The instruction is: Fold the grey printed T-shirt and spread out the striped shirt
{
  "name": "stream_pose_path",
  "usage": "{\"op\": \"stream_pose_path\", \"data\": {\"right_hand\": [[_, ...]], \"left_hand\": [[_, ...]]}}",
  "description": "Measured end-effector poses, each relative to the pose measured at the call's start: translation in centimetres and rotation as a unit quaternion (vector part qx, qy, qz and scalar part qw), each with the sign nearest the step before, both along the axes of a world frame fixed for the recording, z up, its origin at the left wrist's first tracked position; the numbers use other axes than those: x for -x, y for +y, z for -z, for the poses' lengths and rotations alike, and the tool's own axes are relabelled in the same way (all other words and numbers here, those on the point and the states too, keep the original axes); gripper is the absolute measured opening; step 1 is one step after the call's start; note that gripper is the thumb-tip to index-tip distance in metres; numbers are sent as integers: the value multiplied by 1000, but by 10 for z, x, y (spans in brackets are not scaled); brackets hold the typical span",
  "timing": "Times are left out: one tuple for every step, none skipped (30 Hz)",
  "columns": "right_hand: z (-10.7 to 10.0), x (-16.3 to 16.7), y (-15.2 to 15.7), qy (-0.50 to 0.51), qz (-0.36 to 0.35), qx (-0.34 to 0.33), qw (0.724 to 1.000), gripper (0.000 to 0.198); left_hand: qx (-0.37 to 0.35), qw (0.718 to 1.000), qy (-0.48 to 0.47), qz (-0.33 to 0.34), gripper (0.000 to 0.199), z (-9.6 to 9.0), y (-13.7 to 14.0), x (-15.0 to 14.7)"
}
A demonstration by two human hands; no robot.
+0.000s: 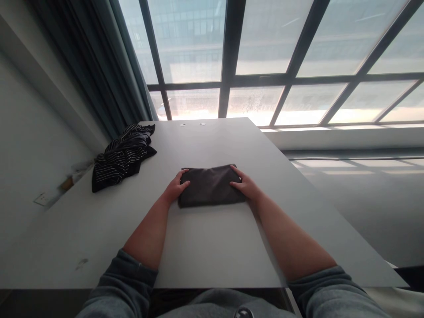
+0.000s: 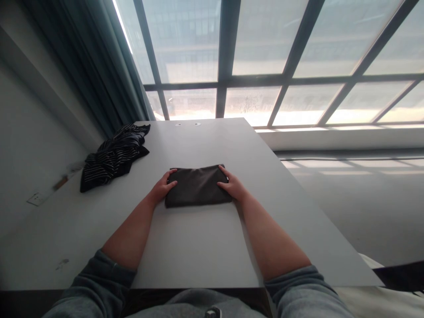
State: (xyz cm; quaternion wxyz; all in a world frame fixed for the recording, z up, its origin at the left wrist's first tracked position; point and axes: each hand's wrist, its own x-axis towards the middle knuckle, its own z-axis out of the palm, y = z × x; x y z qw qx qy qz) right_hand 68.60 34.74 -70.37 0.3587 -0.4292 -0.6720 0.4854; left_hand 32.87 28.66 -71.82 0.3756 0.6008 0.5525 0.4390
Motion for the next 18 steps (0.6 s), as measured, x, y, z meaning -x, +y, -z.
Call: {"op": "stream_pose_path", "data": {"right_hand": [[0, 0, 0, 3, 5, -4, 1000, 108], [0, -1, 1, 5, 10, -5, 1000, 108], [1, -1, 1, 9, 15, -2, 1000, 108], [1, -1, 2, 14, 17, 3, 1000, 108], [1, -1, 2, 19, 16, 9, 1000, 109], [1, -1, 2, 23, 15, 13, 1000, 109], [1, -1, 2, 27, 13, 15, 999, 110], [1, -1, 2, 29, 12, 15, 999, 109], [1, 0, 2, 29, 12, 12, 999, 109], [1, 0, 1, 31, 11, 10, 999, 109], [0, 0, 1, 33, 11, 10, 999, 109], [0, 1, 0, 35, 9, 14, 999, 110], [0, 1, 0, 37, 7, 21, 999, 111], [0, 1, 0, 36, 4, 28, 999, 111], [0, 1, 0, 32, 2, 31, 999, 111], [0, 1, 0, 25, 0, 27, 999, 110], [0, 1, 1, 16, 0, 17, 1000, 108], [1, 1, 1, 6, 0, 5, 1000, 107]], "left_hand": [[-6, 1000, 6, 7, 75, -1, -1, 0], [-12, 1000, 12, 9, 78, -1, -1, -1], [-14, 1000, 15, 6, 79, -2, -1, -1], [-13, 1000, 14, 1, 80, -3, -1, -1], [-10, 1000, 8, -5, 79, -3, 0, -1], [-5, 1000, 0, -10, 78, -4, 0, -2], [-3, 1000, -7, -15, 76, -4, 1, -2], [-3, 1000, -12, -20, 74, -4, 1, -2], [-6, 1000, -14, -26, 71, -4, 2, -2], [-10, 999, -13, -34, 68, -4, 3, -2], [-12, 999, -11, -42, 65, -4, 3, -2], [-13, 999, -7, -51, 62, -3, 4, -2], [-13, 998, -3, -59, 60, -2, 5, -1], [-12, 998, 2, -68, 57, -1, 6, 0], [-11, 997, 7, -76, 55, 0, 7, 0], [-12, 996, 12, -83, 53, 1, 8, 1], [-13, 996, 18, -90, 51, 2, 9, 2], [-13, 995, 22, -97, 50, 4, 10, 2]]}}
